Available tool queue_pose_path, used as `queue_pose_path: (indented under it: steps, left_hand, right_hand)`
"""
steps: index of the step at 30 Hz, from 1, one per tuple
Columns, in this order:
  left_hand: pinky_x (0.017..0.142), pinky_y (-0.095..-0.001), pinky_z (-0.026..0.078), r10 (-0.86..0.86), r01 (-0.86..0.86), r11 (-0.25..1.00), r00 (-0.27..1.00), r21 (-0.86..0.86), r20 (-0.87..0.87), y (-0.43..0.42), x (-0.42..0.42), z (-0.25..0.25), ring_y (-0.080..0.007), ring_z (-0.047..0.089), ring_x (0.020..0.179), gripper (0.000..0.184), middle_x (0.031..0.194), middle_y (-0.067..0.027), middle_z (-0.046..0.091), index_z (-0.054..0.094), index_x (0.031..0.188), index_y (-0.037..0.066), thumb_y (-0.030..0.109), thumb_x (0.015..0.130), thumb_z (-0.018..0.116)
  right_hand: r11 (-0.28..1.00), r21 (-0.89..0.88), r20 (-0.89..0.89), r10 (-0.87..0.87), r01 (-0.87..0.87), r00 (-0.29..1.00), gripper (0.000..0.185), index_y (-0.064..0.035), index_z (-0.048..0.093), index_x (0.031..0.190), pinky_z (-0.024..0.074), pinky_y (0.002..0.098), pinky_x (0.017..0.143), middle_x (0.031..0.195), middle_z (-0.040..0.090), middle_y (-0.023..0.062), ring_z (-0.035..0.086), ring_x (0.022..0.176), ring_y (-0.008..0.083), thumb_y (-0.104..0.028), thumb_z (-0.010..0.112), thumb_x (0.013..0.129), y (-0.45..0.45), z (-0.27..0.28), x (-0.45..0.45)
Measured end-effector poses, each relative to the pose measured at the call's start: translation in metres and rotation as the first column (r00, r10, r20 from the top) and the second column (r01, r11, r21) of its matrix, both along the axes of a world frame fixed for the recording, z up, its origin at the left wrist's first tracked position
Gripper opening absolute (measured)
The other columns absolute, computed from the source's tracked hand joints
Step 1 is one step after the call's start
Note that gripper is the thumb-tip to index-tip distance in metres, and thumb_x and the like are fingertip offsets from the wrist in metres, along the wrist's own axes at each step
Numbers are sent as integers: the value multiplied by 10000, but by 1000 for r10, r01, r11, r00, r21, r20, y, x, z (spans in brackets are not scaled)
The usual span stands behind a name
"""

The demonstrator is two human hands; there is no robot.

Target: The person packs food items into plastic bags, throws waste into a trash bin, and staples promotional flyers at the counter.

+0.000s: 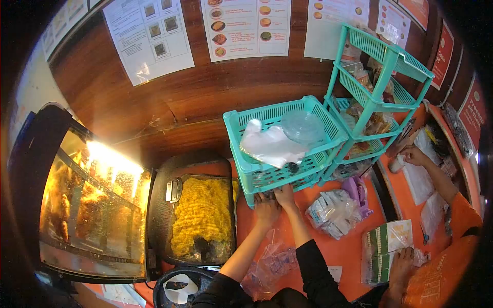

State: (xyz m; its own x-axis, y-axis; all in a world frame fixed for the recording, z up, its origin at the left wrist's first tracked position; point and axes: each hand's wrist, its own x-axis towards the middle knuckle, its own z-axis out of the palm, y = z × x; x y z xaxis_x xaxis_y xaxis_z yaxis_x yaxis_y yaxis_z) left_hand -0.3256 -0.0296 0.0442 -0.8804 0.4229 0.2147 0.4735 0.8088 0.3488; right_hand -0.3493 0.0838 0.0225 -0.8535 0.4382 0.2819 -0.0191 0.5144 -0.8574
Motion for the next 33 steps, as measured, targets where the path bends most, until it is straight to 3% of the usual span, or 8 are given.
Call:
queue_pose_path:
  steps: [4,9,11,13,19,23,26,33]
  left_hand:
    - [1033,-582,281,-56,57,998,998,24,-29,-2,17,20,-558,369,1198,689,1310,-417,327,363,1356,-26,334,812,584]
    - [997,-577,308,-19,-5,978,994,208,112,4,0,7,-509,398,1188,667,1305,-349,384,396,1315,-41,309,791,615]
    - [972,-584,312,62,-85,993,964,-79,-259,12,-19,-14,-466,413,1190,610,1308,-266,427,441,1291,17,294,780,628]
    - [952,-564,336,59,-62,998,963,-6,-264,21,-35,-23,-440,445,1155,553,1266,-232,469,476,1254,42,300,785,618]
    - [888,-474,424,69,-25,988,955,152,-289,33,-64,-3,-332,581,1000,393,1062,-77,651,626,1098,148,412,813,564]
    - [856,-439,461,-148,-18,807,961,591,232,47,-46,3,-283,584,1023,432,1179,-104,594,584,1176,150,393,819,599]
    - [830,-322,491,-682,-98,384,640,918,354,32,-1,8,-159,573,1014,579,1142,-78,591,489,1278,88,78,740,704]
    - [937,-336,430,-636,-120,424,666,898,390,-6,82,64,-222,491,1136,688,1258,-93,457,462,1313,113,-17,685,711]
  right_hand:
    - [966,255,-90,-9,32,996,370,-19,600,1030,461,476,808,1032,609,234,565,952,441,-252,672,753,-1,21,-1]
    - [963,202,-142,-151,178,978,359,-27,586,1060,478,455,743,985,618,224,594,869,413,-220,655,765,14,-1,-15]
    - [930,255,-168,-226,264,960,373,-37,562,1109,492,426,693,943,627,208,618,805,379,-180,647,775,14,-5,-7]
    - [817,-559,-205,-303,143,931,332,-53,498,1103,473,309,558,756,592,88,583,636,220,-37,603,789,-2,29,18]
    - [765,-636,-165,-257,97,952,262,-62,424,1036,390,221,480,729,533,57,527,565,113,50,528,823,5,54,98]
    - [647,-757,-202,-365,91,909,245,-73,430,992,361,223,482,705,538,50,470,544,96,49,562,826,4,82,137]
    - [696,-709,-256,-404,113,878,193,-66,480,949,386,233,533,733,537,23,456,581,84,39,584,826,5,105,166]
    - [956,-247,-77,-183,159,980,223,-51,530,957,456,264,645,860,596,71,603,780,191,7,644,774,-18,175,207]
